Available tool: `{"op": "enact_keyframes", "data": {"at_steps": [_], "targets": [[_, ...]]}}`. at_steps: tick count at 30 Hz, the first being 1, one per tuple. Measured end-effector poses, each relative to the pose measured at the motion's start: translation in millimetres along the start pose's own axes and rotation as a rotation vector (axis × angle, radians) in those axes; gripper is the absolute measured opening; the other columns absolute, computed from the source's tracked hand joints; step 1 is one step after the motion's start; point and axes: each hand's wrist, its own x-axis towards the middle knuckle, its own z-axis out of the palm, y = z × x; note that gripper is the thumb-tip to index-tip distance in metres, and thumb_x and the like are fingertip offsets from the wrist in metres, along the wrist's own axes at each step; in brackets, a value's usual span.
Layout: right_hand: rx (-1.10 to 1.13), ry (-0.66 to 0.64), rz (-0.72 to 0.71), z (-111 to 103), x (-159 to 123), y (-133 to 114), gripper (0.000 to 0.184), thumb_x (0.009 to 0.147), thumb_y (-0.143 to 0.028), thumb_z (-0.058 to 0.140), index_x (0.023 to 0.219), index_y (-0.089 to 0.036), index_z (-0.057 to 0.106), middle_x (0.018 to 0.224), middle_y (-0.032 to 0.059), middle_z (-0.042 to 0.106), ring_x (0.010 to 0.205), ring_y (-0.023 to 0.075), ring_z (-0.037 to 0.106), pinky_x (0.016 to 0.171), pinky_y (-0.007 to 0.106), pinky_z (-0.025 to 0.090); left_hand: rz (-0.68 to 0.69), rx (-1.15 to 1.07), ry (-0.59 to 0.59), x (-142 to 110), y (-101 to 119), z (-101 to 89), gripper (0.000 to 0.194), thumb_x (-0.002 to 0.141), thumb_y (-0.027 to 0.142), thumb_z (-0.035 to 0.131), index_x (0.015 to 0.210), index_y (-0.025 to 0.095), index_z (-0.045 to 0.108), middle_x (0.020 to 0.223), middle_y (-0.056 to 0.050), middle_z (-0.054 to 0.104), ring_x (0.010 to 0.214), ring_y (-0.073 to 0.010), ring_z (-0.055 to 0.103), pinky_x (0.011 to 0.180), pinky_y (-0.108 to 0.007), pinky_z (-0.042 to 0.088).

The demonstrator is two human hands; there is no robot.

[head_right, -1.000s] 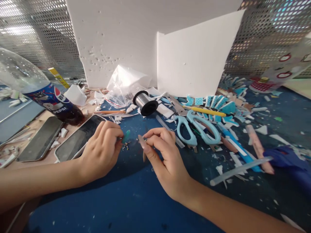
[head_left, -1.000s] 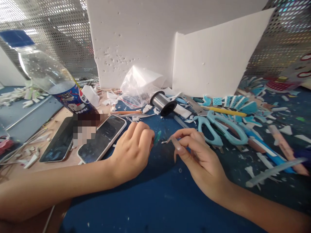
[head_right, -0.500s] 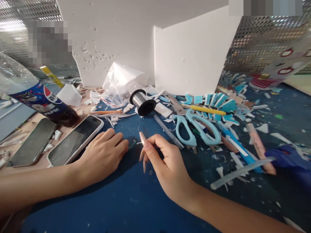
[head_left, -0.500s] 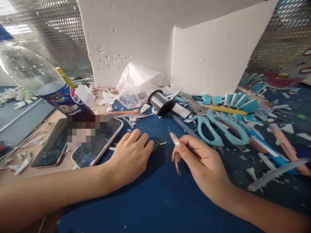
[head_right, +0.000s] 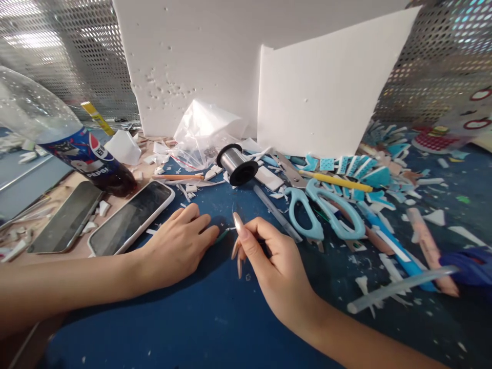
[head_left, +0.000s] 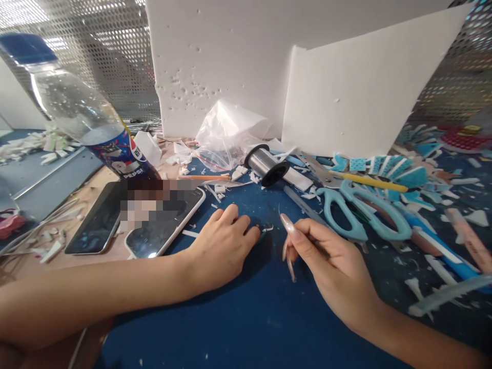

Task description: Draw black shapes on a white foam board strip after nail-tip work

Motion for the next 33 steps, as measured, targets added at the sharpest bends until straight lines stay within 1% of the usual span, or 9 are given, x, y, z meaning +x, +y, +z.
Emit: {"op": "enact_keyframes", "data": {"at_steps": [5,8,11,14,17,22,26,29,33], "targets": [[-0.009,0.007,0.024,0.3,-0.4,-0.2,0.037,0.095,-0.039,0.047,0.065,-0.019,0.052,0.057,-0.0042,0.05,0.046,0.0054,0.051,0.047,0.016,0.042,0.026,-0.01,0.068,-2.8,0.9,3.5,0.012,0.086,0.012,0.048,0.077,0.017,0.054,0.071,-0.006,0.053,0.072,-0.022,0.042,0.06,-0.034,0.037],[-0.05,-0.004,0.083,-0.6,-1.8,0.5,0.037,0.095,-0.042,0.046,0.066,-0.019,0.052,0.049,-0.0067,0.039,0.039,0.0054,0.037,0.038,0.017,0.031,-0.02,0.062,0.113,-3.8,2.3,3.4,0.017,0.089,0.016,0.046,0.074,0.017,0.053,0.069,-0.007,0.052,0.07,-0.0226,0.042,0.059,-0.034,0.036],[-0.074,-0.05,0.082,-1.5,-3.6,0.8,0.037,0.095,-0.044,0.044,0.068,-0.02,0.052,0.048,-0.008,0.029,0.038,0.0064,0.027,0.036,0.02,0.023,-0.016,0.085,0.081,-3.0,2.3,1.0,0.013,0.086,0.015,0.047,0.075,0.017,0.053,0.07,-0.007,0.052,0.072,-0.0236,0.044,0.059,-0.034,0.037],[-0.099,-0.094,0.068,-1.7,-4.7,1.1,0.035,0.096,-0.043,0.042,0.07,-0.021,0.052,0.051,-0.0073,0.03,0.04,0.0074,0.029,0.038,0.021,0.025,0.031,0.066,0.015,-1.9,1.8,-2.5,0.008,0.081,0.01,0.05,0.079,0.017,0.054,0.073,-0.008,0.054,0.077,-0.0251,0.047,0.06,-0.034,0.038],[-0.131,-0.111,0.073,-1.6,-4.8,1.5,0.035,0.097,-0.042,0.04,0.07,-0.021,0.05,0.053,-0.0062,0.033,0.042,0.0085,0.032,0.041,0.022,0.028,0.066,0.062,-0.012,-1.5,2.2,-5.4,0.009,0.081,0.009,0.049,0.081,0.016,0.054,0.075,-0.008,0.055,0.079,-0.0255,0.048,0.059,-0.034,0.038],[-0.124,-0.113,0.081,-1.8,-3.5,2.1,0.036,0.097,-0.042,0.039,0.07,-0.021,0.048,0.053,-0.0061,0.033,0.043,0.0089,0.032,0.042,0.022,0.029,0.101,0.049,0.026,-1.3,1.8,-3.2,0.011,0.084,0.009,0.046,0.081,0.016,0.055,0.075,-0.007,0.055,0.075,-0.0239,0.047,0.059,-0.033,0.039],[-0.109,-0.108,0.097,-1.8,-2.2,1.2,0.036,0.097,-0.043,0.039,0.069,-0.021,0.048,0.052,-0.0065,0.032,0.042,0.0086,0.031,0.04,0.022,0.027,0.072,0.023,0.094,-2.7,1.3,0.9,0.015,0.084,0.006,0.044,0.076,0.015,0.052,0.071,-0.006,0.053,0.069,-0.022,0.043,0.057,-0.033,0.038],[-0.103,-0.082,0.071,-2.0,-2.3,-0.1,0.037,0.096,-0.043,0.041,0.067,-0.021,0.047,0.052,-0.0065,0.031,0.041,0.0083,0.03,0.039,0.022,0.026,0.003,-0.098,0.128,-5.8,5.6,-0.3,0.02,0.086,0.006,0.038,0.073,0.017,0.048,0.069,-0.005,0.05,0.064,-0.0195,0.038,0.059,-0.033,0.038],[-0.094,-0.082,0.01,-2.6,-4.3,0.4,0.034,0.097,-0.037,0.042,0.067,-0.021,0.046,0.055,-0.0056,0.034,0.044,0.0083,0.033,0.042,0.022,0.03,-0.097,-0.551,0.164,-9.7,14.4,-4.7,0.02,0.092,0.01,0.031,0.077,0.018,0.042,0.071,-0.002,0.05,0.065,-0.0163,0.039,0.062,-0.03,0.038]]}}
